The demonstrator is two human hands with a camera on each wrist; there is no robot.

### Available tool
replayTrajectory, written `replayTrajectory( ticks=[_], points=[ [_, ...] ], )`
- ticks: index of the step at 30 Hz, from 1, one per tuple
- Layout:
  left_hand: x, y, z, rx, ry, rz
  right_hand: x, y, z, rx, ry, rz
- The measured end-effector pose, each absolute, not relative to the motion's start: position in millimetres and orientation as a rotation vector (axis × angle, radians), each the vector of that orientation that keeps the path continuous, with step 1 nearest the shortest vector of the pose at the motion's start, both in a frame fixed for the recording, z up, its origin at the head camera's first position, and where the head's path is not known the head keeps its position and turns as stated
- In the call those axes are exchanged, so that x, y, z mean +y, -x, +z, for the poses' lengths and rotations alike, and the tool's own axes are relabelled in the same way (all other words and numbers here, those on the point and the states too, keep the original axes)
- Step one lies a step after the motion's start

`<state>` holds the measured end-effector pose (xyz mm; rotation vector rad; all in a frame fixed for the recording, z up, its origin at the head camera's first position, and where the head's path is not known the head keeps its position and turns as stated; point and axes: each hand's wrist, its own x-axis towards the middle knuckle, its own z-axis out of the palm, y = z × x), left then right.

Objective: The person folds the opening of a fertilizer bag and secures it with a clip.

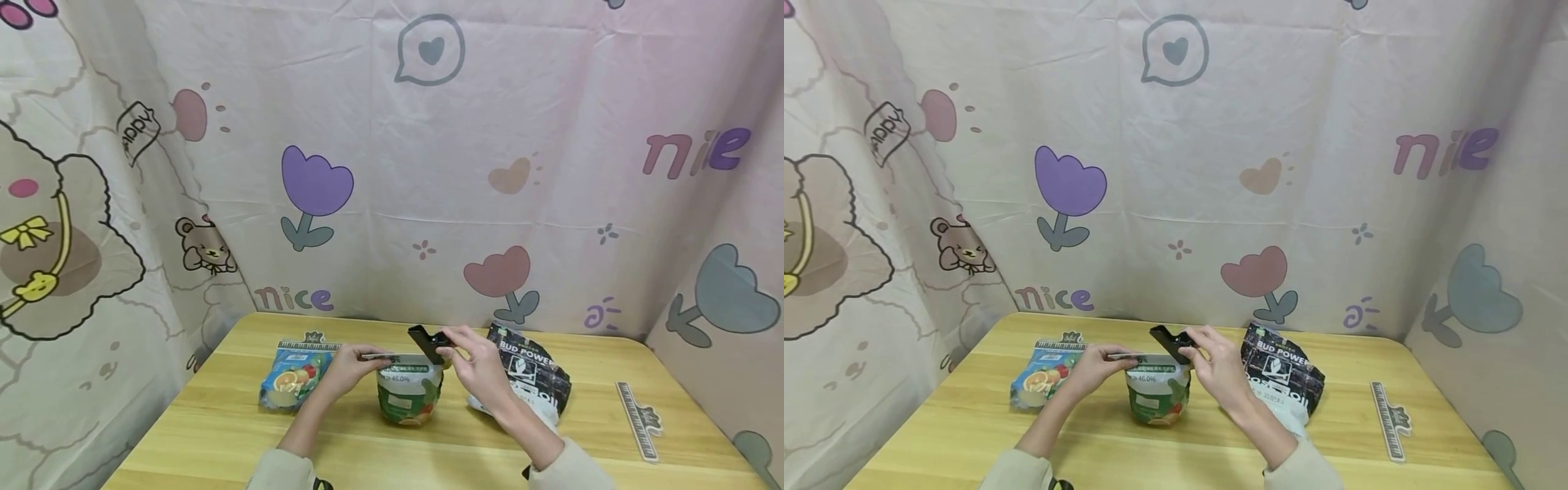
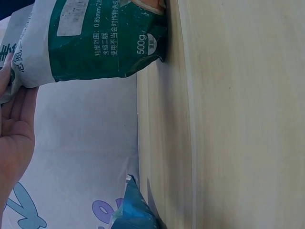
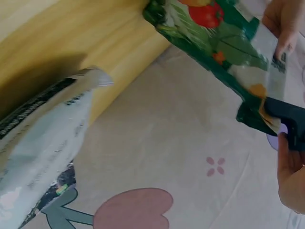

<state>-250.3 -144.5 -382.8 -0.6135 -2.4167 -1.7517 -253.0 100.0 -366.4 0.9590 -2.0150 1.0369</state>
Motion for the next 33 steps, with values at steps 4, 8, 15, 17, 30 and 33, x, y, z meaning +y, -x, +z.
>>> replayTrajectory(
  ticks=[4,8,15,17,30,33],
  points=[
    [-145.0,250.9,-384.3,-2.411,0.611,-1.776,98.2,252.8,-362.6,-2.075,-0.941,0.969],
    [-144.6,250.7,-383.3,-2.418,0.599,-1.777,94.7,251.4,-354.2,-2.122,-0.984,0.858],
    [-144.0,250.4,-381.4,-2.413,0.605,-1.779,84.5,251.3,-339.7,-2.156,-1.062,0.537],
    [-143.9,249.8,-381.0,-2.417,0.606,-1.762,82.1,250.9,-337.9,-2.168,-1.071,0.479],
    [-148.8,269.2,-407.5,-2.395,0.591,-1.796,67.8,242.3,-328.9,-2.237,-1.086,0.341],
    [-149.2,271.0,-410.2,-2.384,0.602,-1.797,64.0,241.1,-328.0,-2.266,-1.063,0.295]
  ],
)
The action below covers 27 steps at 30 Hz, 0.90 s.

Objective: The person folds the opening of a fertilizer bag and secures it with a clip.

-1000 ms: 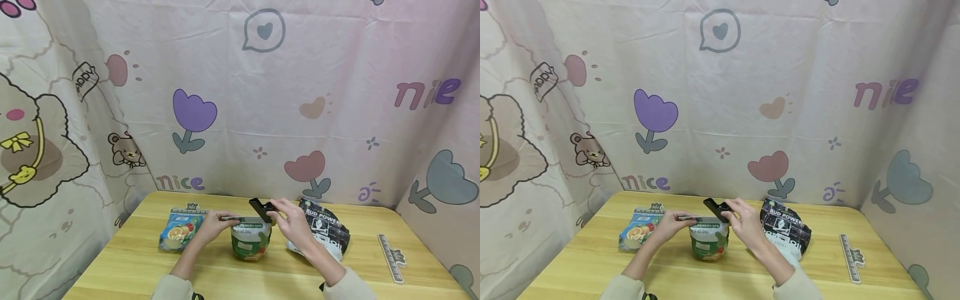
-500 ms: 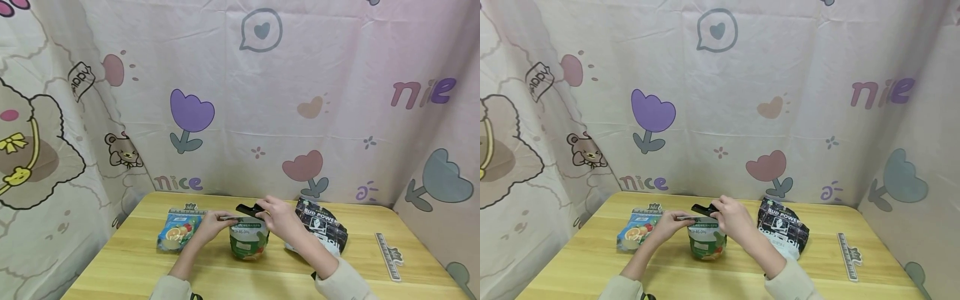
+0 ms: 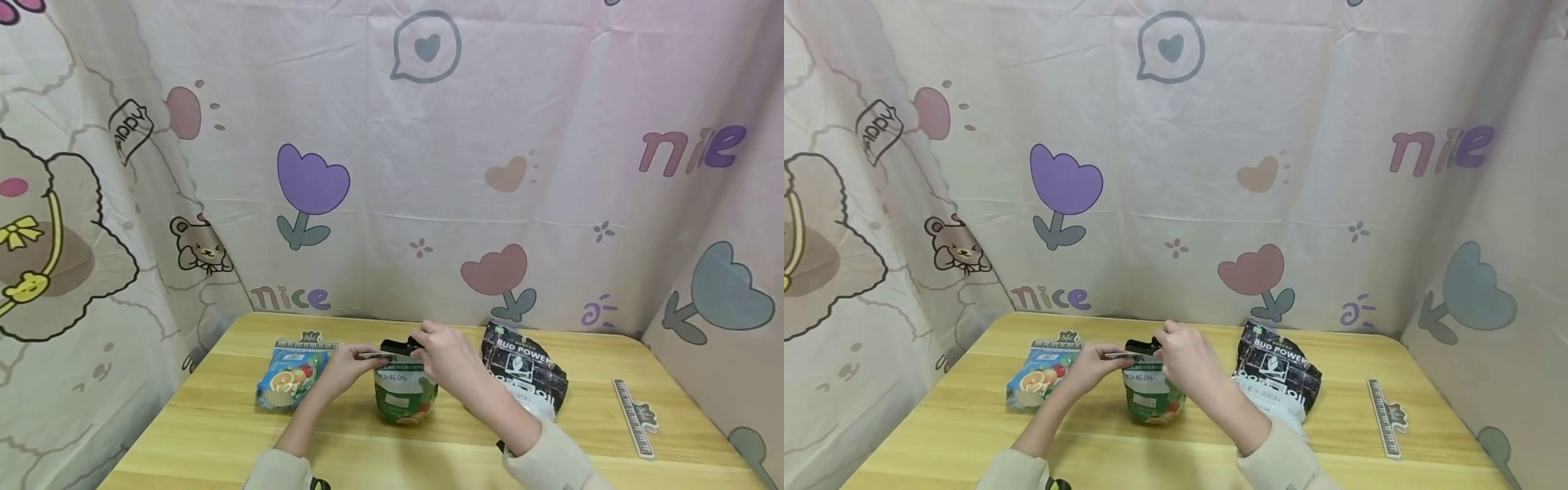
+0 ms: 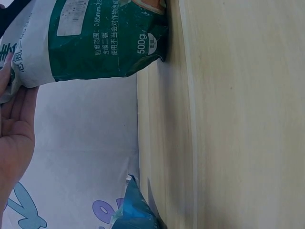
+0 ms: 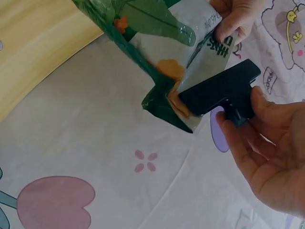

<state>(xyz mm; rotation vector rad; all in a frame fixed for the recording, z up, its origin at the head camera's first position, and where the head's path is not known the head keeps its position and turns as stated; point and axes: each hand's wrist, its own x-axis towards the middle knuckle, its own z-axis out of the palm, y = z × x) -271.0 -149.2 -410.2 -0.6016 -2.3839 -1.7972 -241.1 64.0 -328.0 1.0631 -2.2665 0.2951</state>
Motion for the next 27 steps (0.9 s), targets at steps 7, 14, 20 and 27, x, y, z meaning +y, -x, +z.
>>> replayTrajectory(
  ticks=[7,14,20,27],
  points=[
    [-149.9,270.7,-409.6,-2.386,0.595,-1.782,56.5,237.7,-327.6,-2.279,-0.997,0.235],
    [-145.6,257.2,-391.2,-2.369,0.629,-1.788,45.7,235.6,-333.5,-2.259,-0.980,0.098],
    [-144.1,248.2,-379.0,-2.416,0.624,-1.777,41.3,236.1,-332.8,-2.301,-0.967,0.090],
    [-148.9,250.5,-383.5,-2.428,0.645,-1.831,34.4,237.6,-327.6,-2.346,-0.980,-0.003]
  ],
)
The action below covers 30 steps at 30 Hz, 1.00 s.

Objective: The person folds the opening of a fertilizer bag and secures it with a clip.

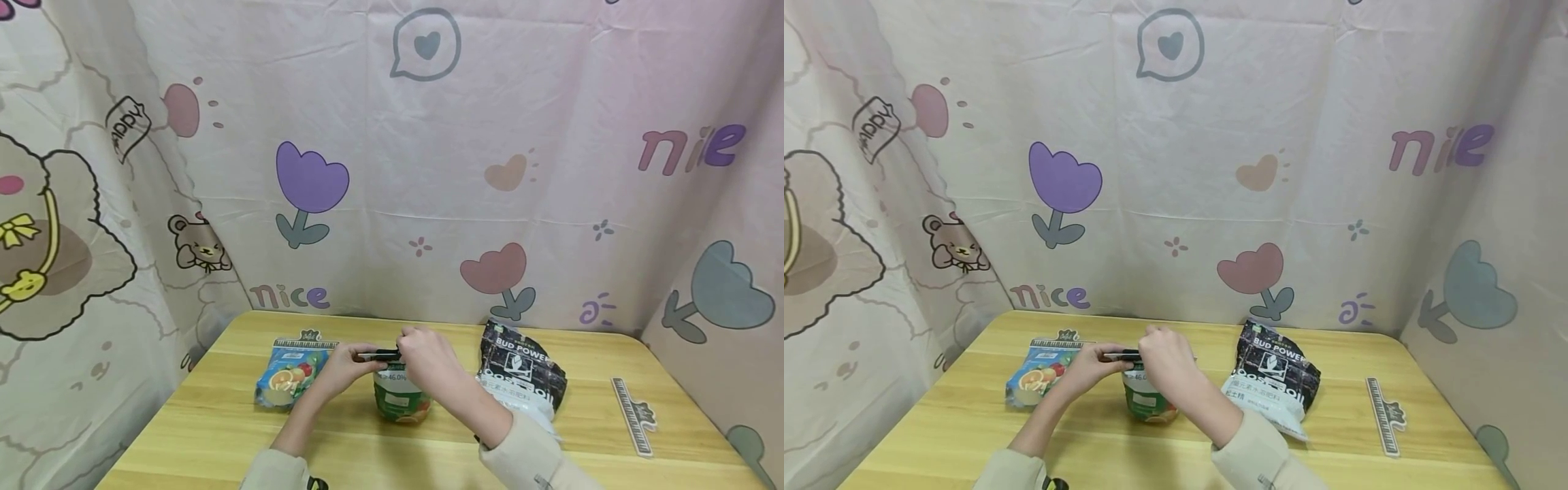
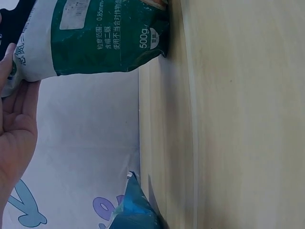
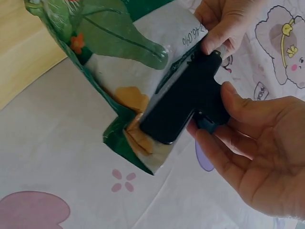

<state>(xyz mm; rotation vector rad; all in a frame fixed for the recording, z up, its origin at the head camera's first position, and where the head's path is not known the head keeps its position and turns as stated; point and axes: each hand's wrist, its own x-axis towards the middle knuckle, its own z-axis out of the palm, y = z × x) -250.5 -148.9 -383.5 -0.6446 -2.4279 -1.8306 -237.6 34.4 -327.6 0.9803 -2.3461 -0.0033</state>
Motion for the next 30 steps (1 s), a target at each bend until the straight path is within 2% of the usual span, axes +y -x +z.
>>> replayTrajectory(
  ticks=[8,30],
  points=[
    [-149.3,249.0,-383.7,-2.459,0.605,-1.804,31.1,239.1,-320.2,-2.423,-0.998,-0.096],
    [-146.5,247.1,-383.2,-2.467,0.561,-1.845,33.8,251.6,-316.3,-2.581,-1.038,0.062]
  ],
)
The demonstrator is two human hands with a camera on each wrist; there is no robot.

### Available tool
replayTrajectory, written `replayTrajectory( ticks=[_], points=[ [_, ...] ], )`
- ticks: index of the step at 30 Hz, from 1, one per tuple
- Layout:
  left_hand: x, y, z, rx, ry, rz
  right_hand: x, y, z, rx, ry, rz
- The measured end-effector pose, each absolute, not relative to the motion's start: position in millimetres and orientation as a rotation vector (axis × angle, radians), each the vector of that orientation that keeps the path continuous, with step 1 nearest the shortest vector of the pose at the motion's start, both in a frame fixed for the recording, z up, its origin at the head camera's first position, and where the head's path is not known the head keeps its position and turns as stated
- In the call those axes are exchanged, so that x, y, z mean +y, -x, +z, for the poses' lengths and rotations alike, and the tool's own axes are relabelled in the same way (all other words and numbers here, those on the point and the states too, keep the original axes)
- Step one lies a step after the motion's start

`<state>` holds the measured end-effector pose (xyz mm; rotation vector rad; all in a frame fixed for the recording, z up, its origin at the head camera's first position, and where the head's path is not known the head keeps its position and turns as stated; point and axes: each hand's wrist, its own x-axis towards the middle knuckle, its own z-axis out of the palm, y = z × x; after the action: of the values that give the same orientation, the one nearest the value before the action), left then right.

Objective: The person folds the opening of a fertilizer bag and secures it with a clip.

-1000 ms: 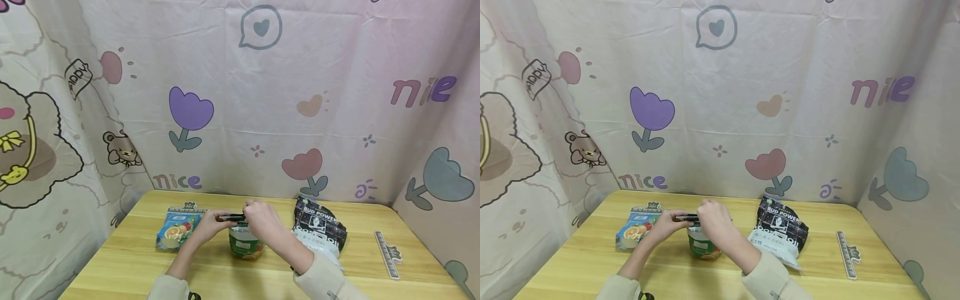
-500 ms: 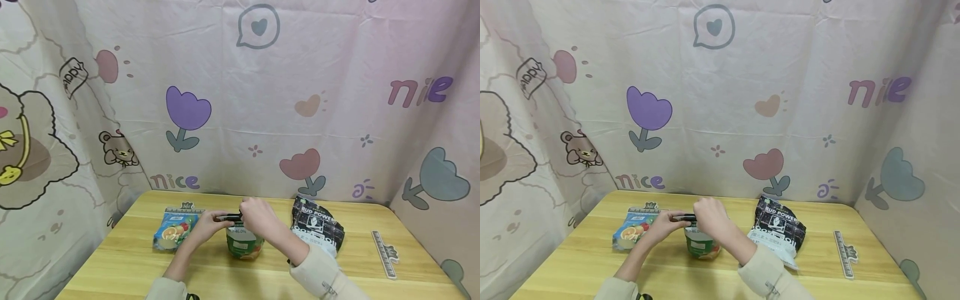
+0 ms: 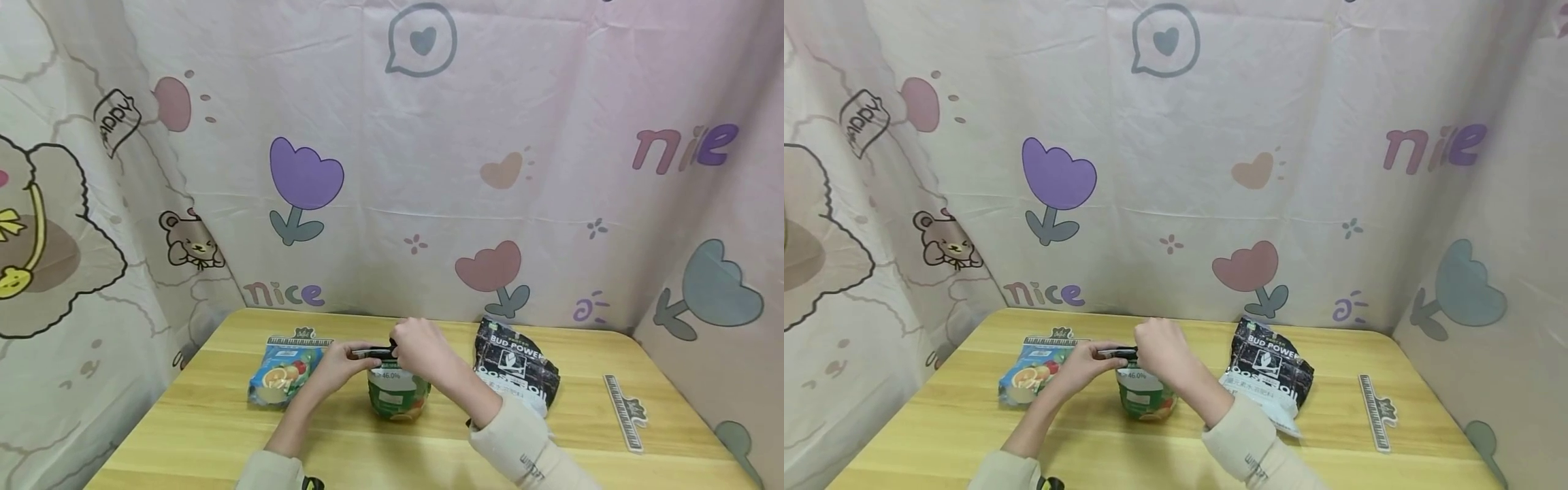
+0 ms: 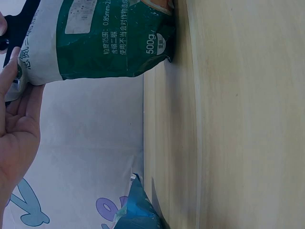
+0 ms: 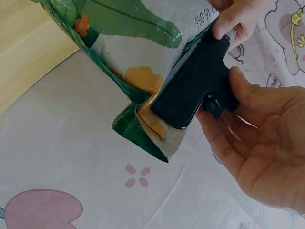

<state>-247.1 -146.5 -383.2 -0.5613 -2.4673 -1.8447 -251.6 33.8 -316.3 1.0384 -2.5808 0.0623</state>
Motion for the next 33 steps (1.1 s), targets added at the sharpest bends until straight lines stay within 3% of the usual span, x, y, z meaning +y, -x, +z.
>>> replayTrajectory(
  ticks=[9,15,24,33],
  points=[
    [-148.7,243.3,-381.2,-2.471,0.566,-1.864,33.7,250.0,-320.1,-2.624,-1.043,0.095],
    [-147.7,245.9,-383.6,-2.448,0.599,-1.862,51.6,251.7,-322.5,-2.698,-1.092,0.508],
    [-148.9,259.0,-413.4,-2.392,0.565,-1.876,96.3,247.6,-340.2,-2.541,-0.535,1.436],
    [-141.2,237.9,-427.3,-2.656,0.512,-1.871,116.0,230.1,-372.6,-2.640,-0.496,1.709]
  ],
)
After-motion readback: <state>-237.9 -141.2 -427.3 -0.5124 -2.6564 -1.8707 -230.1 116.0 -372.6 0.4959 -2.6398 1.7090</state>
